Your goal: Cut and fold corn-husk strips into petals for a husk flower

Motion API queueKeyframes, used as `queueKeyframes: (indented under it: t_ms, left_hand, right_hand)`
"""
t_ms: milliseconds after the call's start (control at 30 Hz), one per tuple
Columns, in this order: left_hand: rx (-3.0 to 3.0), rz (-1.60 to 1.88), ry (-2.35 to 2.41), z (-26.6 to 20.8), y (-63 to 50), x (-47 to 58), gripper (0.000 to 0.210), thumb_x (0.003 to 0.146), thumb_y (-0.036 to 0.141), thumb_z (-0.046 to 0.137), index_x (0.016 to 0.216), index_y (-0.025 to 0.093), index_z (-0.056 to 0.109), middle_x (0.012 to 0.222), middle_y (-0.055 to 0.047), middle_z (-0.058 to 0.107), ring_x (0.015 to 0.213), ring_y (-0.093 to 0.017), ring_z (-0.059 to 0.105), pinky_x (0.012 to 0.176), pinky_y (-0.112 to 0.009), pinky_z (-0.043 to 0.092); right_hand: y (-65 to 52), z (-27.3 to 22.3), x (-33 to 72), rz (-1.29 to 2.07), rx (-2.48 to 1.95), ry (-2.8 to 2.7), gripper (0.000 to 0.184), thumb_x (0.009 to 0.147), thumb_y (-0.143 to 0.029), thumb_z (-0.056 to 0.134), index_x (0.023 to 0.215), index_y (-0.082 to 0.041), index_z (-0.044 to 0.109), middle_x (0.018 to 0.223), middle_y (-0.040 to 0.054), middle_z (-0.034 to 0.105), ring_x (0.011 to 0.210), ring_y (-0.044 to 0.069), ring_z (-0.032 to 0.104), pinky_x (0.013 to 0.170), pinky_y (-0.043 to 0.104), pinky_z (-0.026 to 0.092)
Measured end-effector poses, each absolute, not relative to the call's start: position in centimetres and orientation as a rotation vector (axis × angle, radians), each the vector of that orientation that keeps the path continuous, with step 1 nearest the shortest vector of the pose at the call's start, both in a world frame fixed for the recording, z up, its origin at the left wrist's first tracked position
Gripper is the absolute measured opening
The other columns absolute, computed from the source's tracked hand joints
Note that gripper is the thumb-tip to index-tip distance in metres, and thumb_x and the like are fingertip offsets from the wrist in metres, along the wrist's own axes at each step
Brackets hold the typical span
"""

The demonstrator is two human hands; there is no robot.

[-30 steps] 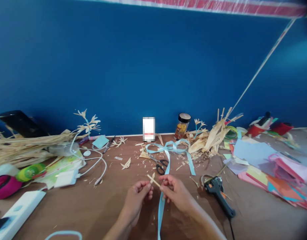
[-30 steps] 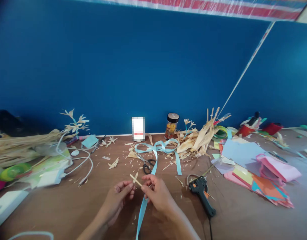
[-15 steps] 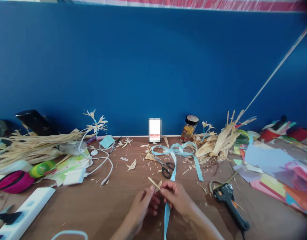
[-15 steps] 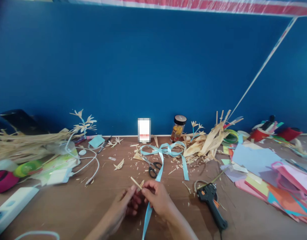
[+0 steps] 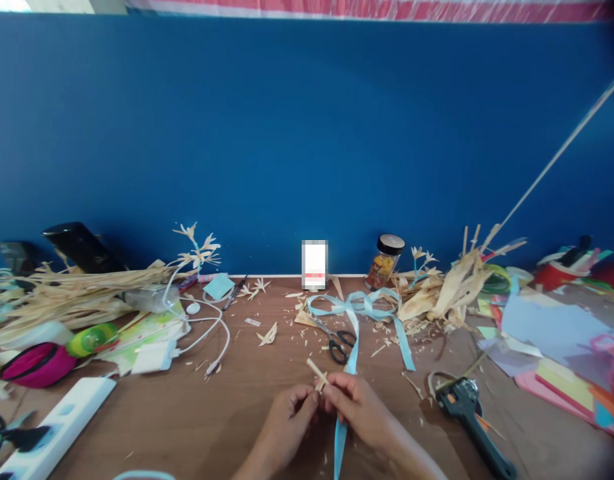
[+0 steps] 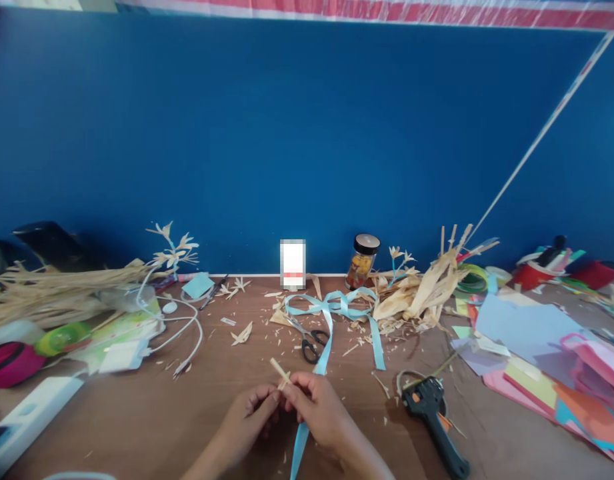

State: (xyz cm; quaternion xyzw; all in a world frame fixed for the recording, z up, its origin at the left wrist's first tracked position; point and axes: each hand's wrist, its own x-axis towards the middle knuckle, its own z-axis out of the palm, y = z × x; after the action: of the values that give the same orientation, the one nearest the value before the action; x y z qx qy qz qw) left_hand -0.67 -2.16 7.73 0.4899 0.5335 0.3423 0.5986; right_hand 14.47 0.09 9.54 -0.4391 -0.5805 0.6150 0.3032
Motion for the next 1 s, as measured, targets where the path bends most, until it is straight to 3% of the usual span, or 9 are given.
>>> queueKeyframes:
  t_ms: [67, 233, 533, 833, 1000]
  left_hand:
    - [1.15, 0.803, 1.235, 7.7, -2.2, -0.8, 0.037, 0.075, 0.048, 0.044, 0.063, 0.014, 0.053, 0.052, 0.004, 0.044, 0.044, -0.008, 0.039, 0.043, -0.018, 0.031]
    - [1.127, 0.837, 1.24, 7.6, -2.2, -0.9, 0.036, 0.076, 0.048, 0.044, 0.063, 0.015, 0.052, 0.052, 0.004, 0.045, 0.042, -0.008, 0.039, 0.041, -0.019, 0.03]
    - [1.235, 0.84, 1.247, 7.7, -2.4, -1.1, 0.035, 0.078, 0.045, 0.042, 0.065, 0.014, 0.053, 0.053, 0.004, 0.042, 0.048, -0.009, 0.039, 0.045, -0.019, 0.032]
    - [1.133, 0.829, 1.184, 7.5, -2.3, -0.6, 0.035, 0.075, 0.046, 0.046, 0.066, 0.013, 0.054, 0.055, 0.003, 0.044, 0.048, -0.008, 0.038, 0.044, -0.018, 0.032]
    - [1.097, 0.875, 1.198, 7.5, -2.4, -0.7, 0.036, 0.075, 0.046, 0.047, 0.063, 0.014, 0.055, 0.052, 0.003, 0.043, 0.047, -0.009, 0.038, 0.045, -0.019, 0.031]
  right_hand:
    - [0.0, 9.6, 14.4, 1.585, -1.196, -1.564, 0.039, 0.083, -0.045, 0.039, 0.068, -0.014, 0.058, 0.054, -0.0025, 0.05, 0.044, 0.007, 0.039, 0.045, 0.018, 0.03]
    - [-0.4, 10.0, 14.2, 1.673, -1.213, -1.475, 0.038, 0.084, -0.044, 0.036, 0.109, -0.018, 0.048, 0.051, -0.0045, 0.053, 0.041, 0.008, 0.039, 0.043, 0.017, 0.03]
    - [-0.1, 10.0, 13.9, 1.676, -1.158, -1.496, 0.024, 0.079, -0.039, 0.048, 0.081, -0.017, 0.056, 0.056, -0.0062, 0.046, 0.035, 0.002, 0.034, 0.034, 0.014, 0.023]
    - [-0.1, 10.1, 14.0, 1.573, -1.236, -1.567, 0.027, 0.077, -0.04, 0.049, 0.071, -0.016, 0.06, 0.049, -0.0051, 0.046, 0.039, 0.006, 0.037, 0.04, 0.016, 0.029]
    - [-0.3, 9.9, 13.4, 1.44, -1.29, -1.597, 0.025, 0.077, -0.037, 0.05, 0.073, -0.017, 0.065, 0.06, -0.0012, 0.055, 0.042, 0.007, 0.038, 0.039, 0.018, 0.029]
